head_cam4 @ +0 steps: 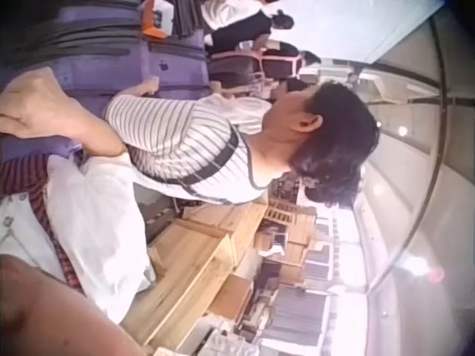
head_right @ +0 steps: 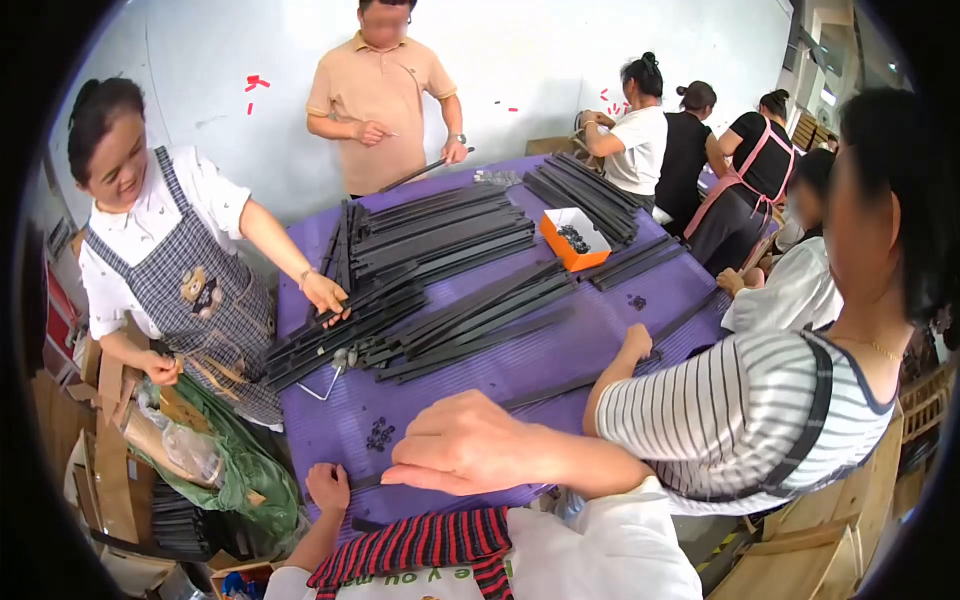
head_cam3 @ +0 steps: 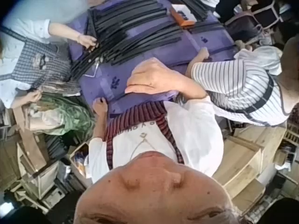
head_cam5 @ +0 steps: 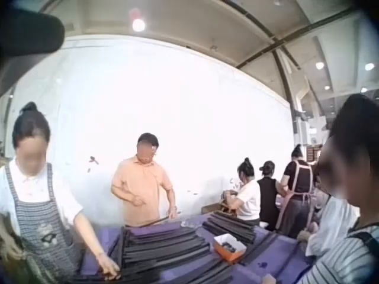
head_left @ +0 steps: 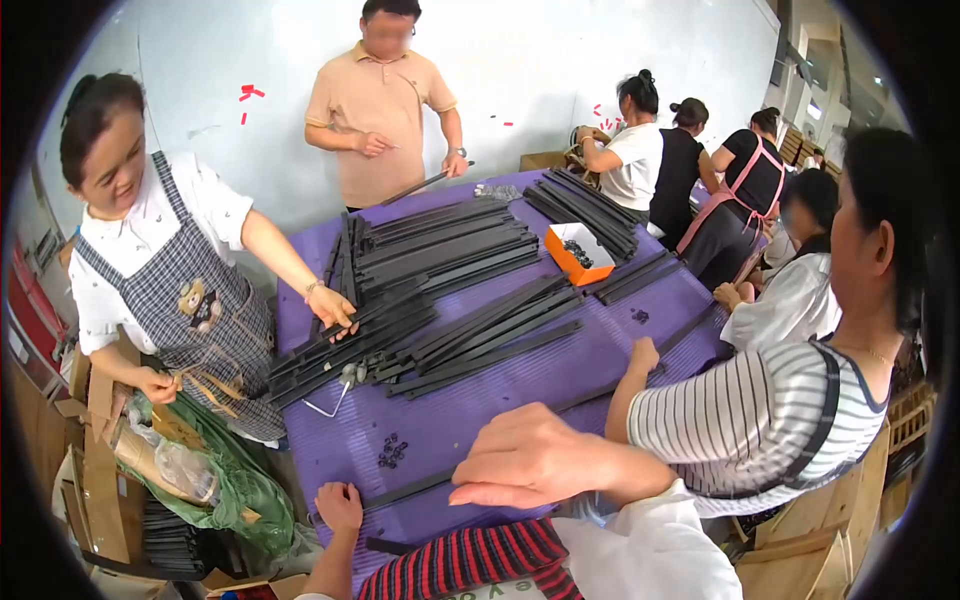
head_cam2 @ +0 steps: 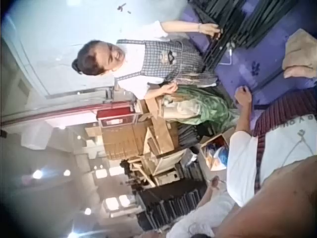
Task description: Applying adhesive strips to long black plastic components at a communal workstation in a factory environment.
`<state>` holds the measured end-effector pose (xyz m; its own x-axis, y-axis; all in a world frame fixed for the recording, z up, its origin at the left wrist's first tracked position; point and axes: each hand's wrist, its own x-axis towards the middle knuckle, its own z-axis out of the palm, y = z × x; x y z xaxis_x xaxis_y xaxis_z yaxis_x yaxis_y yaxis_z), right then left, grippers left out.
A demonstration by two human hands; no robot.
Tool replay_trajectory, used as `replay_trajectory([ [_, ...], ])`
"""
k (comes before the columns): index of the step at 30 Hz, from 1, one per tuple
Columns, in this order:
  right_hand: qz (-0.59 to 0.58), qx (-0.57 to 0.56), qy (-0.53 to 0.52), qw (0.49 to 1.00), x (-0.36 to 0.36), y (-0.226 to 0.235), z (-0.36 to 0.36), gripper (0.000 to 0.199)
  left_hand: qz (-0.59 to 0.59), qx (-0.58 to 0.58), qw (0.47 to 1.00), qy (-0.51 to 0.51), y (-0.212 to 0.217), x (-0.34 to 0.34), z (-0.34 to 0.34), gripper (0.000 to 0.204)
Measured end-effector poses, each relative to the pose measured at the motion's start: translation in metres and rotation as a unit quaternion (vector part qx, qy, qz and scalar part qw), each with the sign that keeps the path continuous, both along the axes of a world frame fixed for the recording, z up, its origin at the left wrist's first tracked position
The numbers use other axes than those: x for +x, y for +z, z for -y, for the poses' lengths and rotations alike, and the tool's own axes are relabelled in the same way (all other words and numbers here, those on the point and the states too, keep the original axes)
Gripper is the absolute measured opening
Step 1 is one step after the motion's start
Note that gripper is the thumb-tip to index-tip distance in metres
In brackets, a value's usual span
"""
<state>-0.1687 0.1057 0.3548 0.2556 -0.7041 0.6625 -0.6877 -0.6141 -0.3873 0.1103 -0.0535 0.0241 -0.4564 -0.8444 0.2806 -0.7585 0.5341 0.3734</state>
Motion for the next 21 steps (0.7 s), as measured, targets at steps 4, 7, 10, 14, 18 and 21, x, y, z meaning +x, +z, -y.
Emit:
replay_trajectory([
  [4, 0.012, 0.031, 0.015, 0.999, 0.005, -0.024, 0.007, 0.021, 0.011, -0.008, 0.998, 0.053, -0.003, -0.008, -0.002, 0.015],
  [7, 0.003, 0.051, 0.010, 0.999, 0.010, -0.026, 0.010, 0.024, 0.009, -0.011, 0.999, 0.044, -0.004, -0.009, 0.001, 0.014],
  [10, -0.027, 0.024, 0.000, 0.999, 0.018, -0.024, 0.009, 0.021, -0.021, -0.009, 0.999, 0.027, -0.001, -0.008, 0.003, 0.014],
  [14, -0.049, 0.043, -0.003, 0.998, 0.019, -0.033, -0.007, 0.026, -0.047, 0.000, 0.999, 0.015, 0.001, -0.003, -0.004, 0.013],
  [18, -0.055, 0.065, -0.031, 0.996, 0.012, -0.030, -0.029, 0.025, 0.009, -0.029, 0.999, 0.036, 0.006, -0.007, -0.013, 0.014],
  [21, -0.027, 0.048, -0.056, 0.997, 0.019, -0.035, -0.034, 0.024, 0.007, -0.045, 0.999, 0.017, -0.003, -0.001, -0.010, 0.015],
])
